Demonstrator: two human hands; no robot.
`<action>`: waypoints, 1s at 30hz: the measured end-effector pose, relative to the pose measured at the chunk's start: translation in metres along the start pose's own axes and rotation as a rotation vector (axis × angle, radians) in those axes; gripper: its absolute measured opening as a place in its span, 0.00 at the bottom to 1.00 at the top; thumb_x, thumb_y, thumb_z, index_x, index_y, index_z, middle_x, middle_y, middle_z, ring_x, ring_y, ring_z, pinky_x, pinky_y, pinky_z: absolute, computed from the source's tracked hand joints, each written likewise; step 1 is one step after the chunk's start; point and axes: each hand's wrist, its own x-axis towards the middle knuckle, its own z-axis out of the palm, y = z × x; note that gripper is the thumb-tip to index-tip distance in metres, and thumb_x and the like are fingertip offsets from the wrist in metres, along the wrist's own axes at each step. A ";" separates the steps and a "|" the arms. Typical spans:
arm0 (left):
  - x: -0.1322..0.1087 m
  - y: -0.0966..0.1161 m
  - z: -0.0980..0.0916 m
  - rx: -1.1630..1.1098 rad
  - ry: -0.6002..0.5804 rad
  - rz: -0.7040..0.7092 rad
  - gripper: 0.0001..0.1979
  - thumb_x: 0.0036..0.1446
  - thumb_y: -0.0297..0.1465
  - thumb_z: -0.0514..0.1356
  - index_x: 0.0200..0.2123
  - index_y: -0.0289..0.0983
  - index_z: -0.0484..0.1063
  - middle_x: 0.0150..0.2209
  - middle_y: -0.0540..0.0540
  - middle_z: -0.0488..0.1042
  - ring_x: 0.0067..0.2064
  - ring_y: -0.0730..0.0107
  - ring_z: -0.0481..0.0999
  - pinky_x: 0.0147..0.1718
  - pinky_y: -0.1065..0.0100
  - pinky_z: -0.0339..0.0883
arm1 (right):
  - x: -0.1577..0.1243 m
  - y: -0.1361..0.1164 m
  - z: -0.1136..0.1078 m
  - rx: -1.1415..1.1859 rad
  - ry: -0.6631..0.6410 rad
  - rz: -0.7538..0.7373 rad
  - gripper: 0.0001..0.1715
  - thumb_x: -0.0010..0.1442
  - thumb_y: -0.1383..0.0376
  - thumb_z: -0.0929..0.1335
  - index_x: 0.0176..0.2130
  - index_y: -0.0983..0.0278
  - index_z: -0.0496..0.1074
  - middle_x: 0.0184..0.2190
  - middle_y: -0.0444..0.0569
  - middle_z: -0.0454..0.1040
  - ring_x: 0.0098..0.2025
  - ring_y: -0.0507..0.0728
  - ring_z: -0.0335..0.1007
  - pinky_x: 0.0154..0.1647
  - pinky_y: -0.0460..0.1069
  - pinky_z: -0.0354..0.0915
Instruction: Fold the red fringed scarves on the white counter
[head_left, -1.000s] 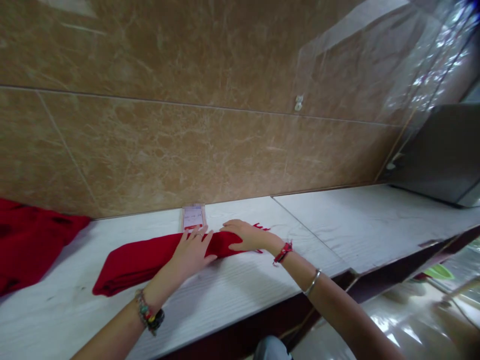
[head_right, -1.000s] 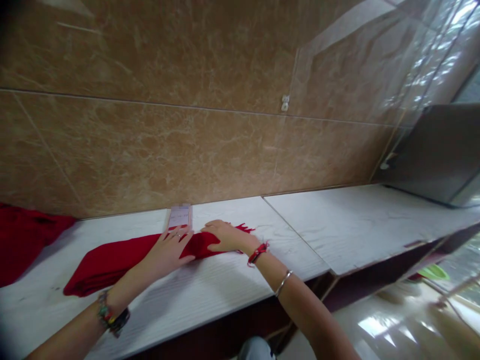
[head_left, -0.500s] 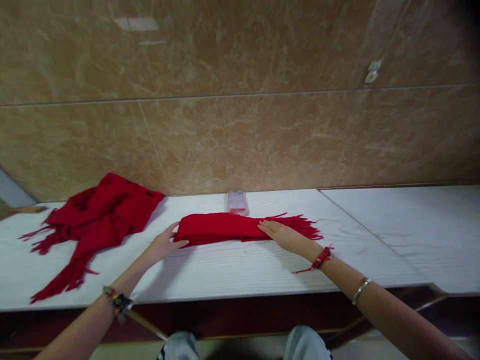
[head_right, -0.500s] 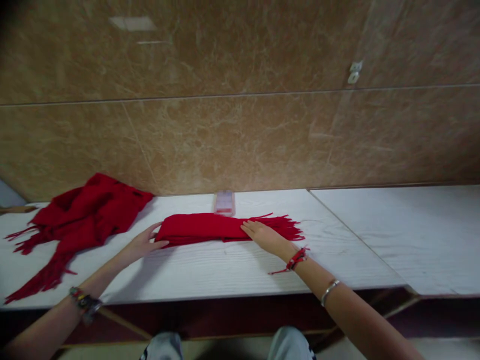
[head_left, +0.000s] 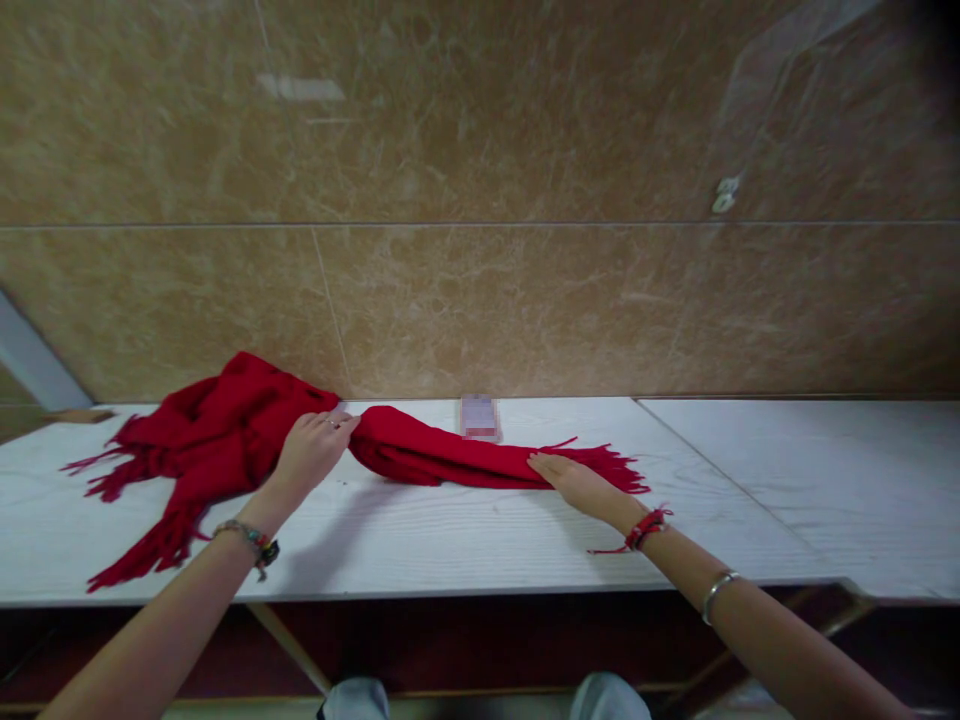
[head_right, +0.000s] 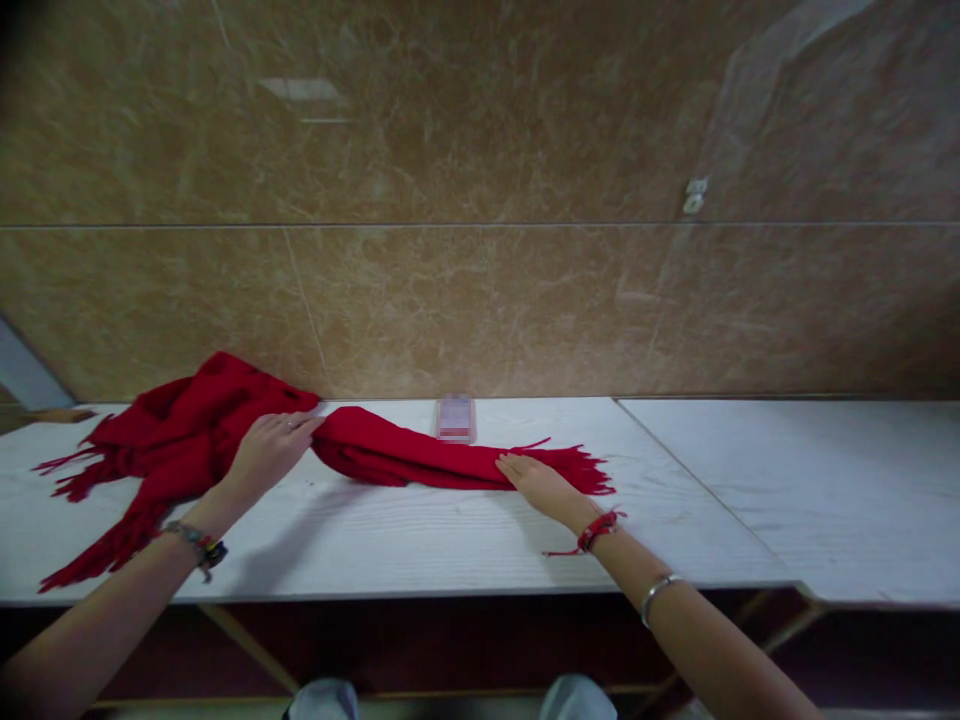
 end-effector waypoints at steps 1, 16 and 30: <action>0.000 -0.001 0.002 0.010 0.003 -0.090 0.18 0.56 0.33 0.47 0.46 0.35 0.67 0.45 0.37 0.71 0.48 0.54 0.68 0.49 0.54 0.58 | 0.000 0.000 0.000 0.000 0.001 0.002 0.29 0.53 0.80 0.56 0.54 0.70 0.60 0.54 0.58 0.62 0.56 0.57 0.57 0.56 0.55 0.57; -0.002 -0.005 0.017 0.005 -0.050 -0.168 0.19 0.48 0.28 0.51 0.45 0.35 0.67 0.37 0.42 0.73 0.40 0.60 0.72 0.40 0.63 0.63 | -0.003 0.004 0.005 -0.018 0.030 0.017 0.31 0.51 0.81 0.56 0.54 0.70 0.62 0.54 0.57 0.63 0.55 0.57 0.58 0.56 0.55 0.58; -0.055 -0.088 -0.012 0.316 -0.346 0.066 0.25 0.52 0.33 0.50 0.54 0.41 0.61 0.53 0.40 0.65 0.52 0.53 0.65 0.47 0.54 0.57 | -0.006 0.007 0.005 0.035 0.014 0.040 0.32 0.51 0.81 0.55 0.54 0.69 0.61 0.55 0.56 0.62 0.56 0.56 0.57 0.56 0.55 0.57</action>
